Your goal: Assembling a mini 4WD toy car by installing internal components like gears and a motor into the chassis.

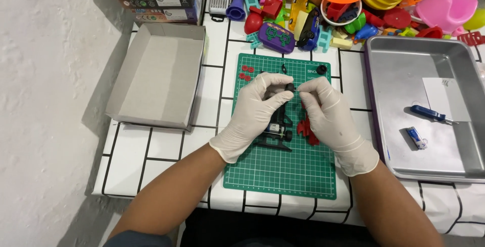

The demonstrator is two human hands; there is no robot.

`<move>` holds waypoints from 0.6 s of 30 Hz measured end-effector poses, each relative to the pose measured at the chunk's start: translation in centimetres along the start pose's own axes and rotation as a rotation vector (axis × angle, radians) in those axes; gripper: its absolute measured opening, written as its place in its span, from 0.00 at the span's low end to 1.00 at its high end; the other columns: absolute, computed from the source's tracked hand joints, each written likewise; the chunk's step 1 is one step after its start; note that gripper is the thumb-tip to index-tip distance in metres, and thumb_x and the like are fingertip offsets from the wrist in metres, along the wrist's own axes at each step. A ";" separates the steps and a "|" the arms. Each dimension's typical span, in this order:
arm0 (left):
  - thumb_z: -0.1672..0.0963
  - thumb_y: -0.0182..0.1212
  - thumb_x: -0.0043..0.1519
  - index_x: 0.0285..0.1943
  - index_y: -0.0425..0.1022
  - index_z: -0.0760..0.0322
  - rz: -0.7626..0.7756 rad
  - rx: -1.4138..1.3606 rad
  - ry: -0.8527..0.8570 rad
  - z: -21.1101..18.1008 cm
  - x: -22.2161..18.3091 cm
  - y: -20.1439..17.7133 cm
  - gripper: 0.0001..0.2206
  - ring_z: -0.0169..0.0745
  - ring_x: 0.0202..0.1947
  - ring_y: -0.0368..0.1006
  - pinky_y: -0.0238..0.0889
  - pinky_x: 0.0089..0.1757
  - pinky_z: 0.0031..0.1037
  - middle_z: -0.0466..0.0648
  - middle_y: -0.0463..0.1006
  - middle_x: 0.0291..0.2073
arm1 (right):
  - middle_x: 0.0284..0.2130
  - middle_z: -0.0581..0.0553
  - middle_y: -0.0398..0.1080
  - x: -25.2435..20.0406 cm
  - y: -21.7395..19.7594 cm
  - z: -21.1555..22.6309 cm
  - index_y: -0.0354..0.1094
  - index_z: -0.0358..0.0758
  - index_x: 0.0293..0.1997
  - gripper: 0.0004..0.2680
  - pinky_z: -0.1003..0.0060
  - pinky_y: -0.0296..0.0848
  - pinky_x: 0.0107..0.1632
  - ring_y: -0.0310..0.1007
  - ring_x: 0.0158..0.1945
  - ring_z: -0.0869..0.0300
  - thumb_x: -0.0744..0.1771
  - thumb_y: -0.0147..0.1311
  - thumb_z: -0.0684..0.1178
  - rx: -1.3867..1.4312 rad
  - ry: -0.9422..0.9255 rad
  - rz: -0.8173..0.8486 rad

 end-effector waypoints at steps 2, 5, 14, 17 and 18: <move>0.60 0.70 0.60 0.51 0.80 0.61 0.004 0.015 0.023 -0.1 0.1 -0.1 0.11 0.29 0.42 0.78 0.73 0.45 0.22 0.46 0.80 0.42 | 0.32 0.41 0.74 0.2 -0.2 0.5 0.71 0.37 0.48 0.04 0.57 0.74 0.46 0.75 0.39 0.56 0.70 0.51 0.37 -0.010 -0.031 0.000; 0.60 0.71 0.60 0.51 0.80 0.60 -0.005 0.070 0.094 -0.6 0.3 -0.8 0.12 0.30 0.42 0.78 0.73 0.46 0.23 0.44 0.80 0.43 | 0.42 0.39 0.74 0.5 -0.7 2.7 0.71 0.37 0.53 0.08 0.50 0.71 0.55 0.74 0.51 0.49 0.69 0.54 0.36 -0.046 -0.126 -0.025; 0.61 0.67 0.63 0.54 0.77 0.62 -0.084 0.244 0.329 -3.7 -0.4 -1.9 0.12 0.39 0.46 0.78 0.74 0.48 0.29 0.46 0.77 0.46 | 0.49 0.37 0.67 -0.2 -4.6 4.5 0.70 0.32 0.55 0.06 0.49 0.67 0.62 0.68 0.57 0.46 0.72 0.52 0.38 -0.110 -0.340 -0.262; 0.62 0.66 0.63 0.57 0.76 0.62 -0.074 0.274 0.361 -4.6 -0.9 -1.4 0.13 0.39 0.47 0.78 0.74 0.48 0.30 0.47 0.77 0.47 | 0.43 0.40 0.68 -0.4 -4.5 4.3 0.73 0.33 0.52 0.05 0.52 0.70 0.58 0.71 0.51 0.51 0.71 0.55 0.37 -0.062 -0.310 -0.283; 0.62 0.66 0.63 0.59 0.75 0.62 -0.070 0.289 0.375 -5.0 -1.1 -1.2 0.15 0.40 0.47 0.78 0.74 0.48 0.30 0.47 0.76 0.47 | 0.40 0.41 0.69 -0.3 -4.2 4.4 0.74 0.32 0.51 0.05 0.53 0.72 0.56 0.72 0.48 0.52 0.71 0.56 0.37 -0.022 -0.299 -0.270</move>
Point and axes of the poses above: each hand's wrist, its own x-axis towards the middle knuckle, its own y-axis out of the palm, z = x × y, the point moved 10 cm from there along x, towards the middle knuckle
